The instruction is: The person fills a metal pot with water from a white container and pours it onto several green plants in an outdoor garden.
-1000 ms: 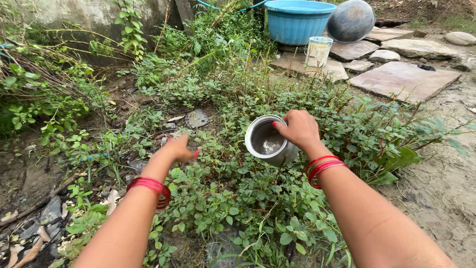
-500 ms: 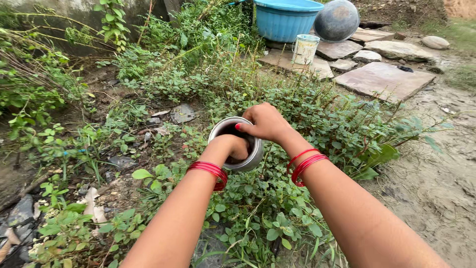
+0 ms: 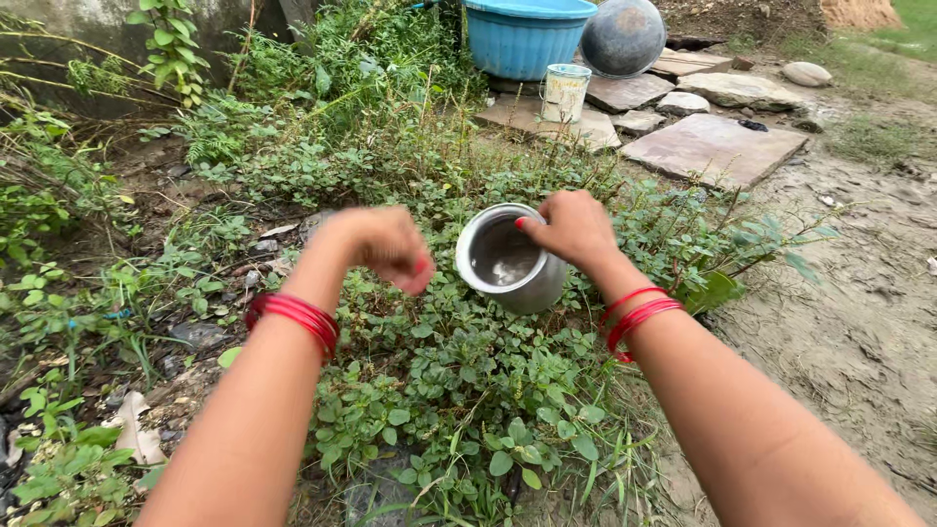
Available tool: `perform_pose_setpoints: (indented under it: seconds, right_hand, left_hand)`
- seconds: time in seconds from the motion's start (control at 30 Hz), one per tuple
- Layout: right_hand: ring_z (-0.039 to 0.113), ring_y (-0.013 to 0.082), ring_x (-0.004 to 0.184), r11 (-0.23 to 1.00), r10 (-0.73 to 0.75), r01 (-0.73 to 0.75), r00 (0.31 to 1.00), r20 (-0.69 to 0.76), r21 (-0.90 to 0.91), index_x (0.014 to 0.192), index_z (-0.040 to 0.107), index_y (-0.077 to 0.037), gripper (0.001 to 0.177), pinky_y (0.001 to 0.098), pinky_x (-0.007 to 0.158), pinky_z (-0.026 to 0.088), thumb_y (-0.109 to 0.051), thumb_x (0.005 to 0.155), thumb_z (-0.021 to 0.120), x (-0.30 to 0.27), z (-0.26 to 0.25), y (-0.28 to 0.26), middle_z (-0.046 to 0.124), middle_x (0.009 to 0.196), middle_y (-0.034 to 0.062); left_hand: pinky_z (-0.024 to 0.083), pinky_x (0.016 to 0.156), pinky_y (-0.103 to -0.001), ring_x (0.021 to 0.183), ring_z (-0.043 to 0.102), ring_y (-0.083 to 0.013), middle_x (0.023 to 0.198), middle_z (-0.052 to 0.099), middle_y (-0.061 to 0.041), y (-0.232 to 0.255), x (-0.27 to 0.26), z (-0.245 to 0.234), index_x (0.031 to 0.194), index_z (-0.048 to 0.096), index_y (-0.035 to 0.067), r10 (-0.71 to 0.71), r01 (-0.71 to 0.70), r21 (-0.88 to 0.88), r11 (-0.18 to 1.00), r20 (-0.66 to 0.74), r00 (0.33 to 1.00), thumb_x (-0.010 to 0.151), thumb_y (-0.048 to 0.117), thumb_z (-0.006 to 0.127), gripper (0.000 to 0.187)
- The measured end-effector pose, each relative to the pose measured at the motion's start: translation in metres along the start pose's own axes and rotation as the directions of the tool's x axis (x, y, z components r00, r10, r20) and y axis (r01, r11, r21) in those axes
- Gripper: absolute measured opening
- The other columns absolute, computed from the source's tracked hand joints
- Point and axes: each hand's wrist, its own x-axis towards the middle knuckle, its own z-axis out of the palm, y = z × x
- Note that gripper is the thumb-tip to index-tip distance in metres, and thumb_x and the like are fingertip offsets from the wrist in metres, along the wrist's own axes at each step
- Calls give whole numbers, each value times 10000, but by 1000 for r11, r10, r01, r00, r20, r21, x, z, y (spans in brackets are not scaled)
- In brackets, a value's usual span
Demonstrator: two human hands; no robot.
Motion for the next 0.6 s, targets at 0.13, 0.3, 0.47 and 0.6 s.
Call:
perform_pose_setpoints:
  seconds: [0.13,0.3,0.47,0.6]
  right_hand:
    - [730,353,773,992,123,-125,990,-75,-23,864,821,-121,369,467,747,581,-480,808,761,-3,-11,31,739,771,175]
    - [733,361,808,960,277,-278,958,-70,-10,858,835,-135,364,470,763,567,-488,825,755,-9,-19,56,747,798,176]
    - [731,357,784,972,234,-236,966,-107,-14,909,830,-156,346,469,755,569,-478,797,772,-15,-20,60,742,784,179]
    - [728,334,734,980,201,-201,978,-63,0,852,822,-119,363,466,732,567,-470,775,771,-17,-22,60,736,741,167]
  left_hand:
    - [606,695,-308,781,778,-231,943,791,-200,-18,15,14,1001,773,-64,-176,176,13,984,24,984,899,-52,653,157]
    - [622,695,-323,827,801,-242,978,810,-199,-25,52,19,989,795,-59,-113,110,123,986,15,993,866,-12,688,169]
    - [569,924,-453,1097,691,-368,1146,701,-247,-31,71,32,1110,709,-14,134,265,754,601,-423,896,810,73,800,325]
    - [409,1013,-532,1283,507,-463,1384,549,-297,6,59,55,1271,686,22,735,-98,766,636,-562,380,710,153,814,589]
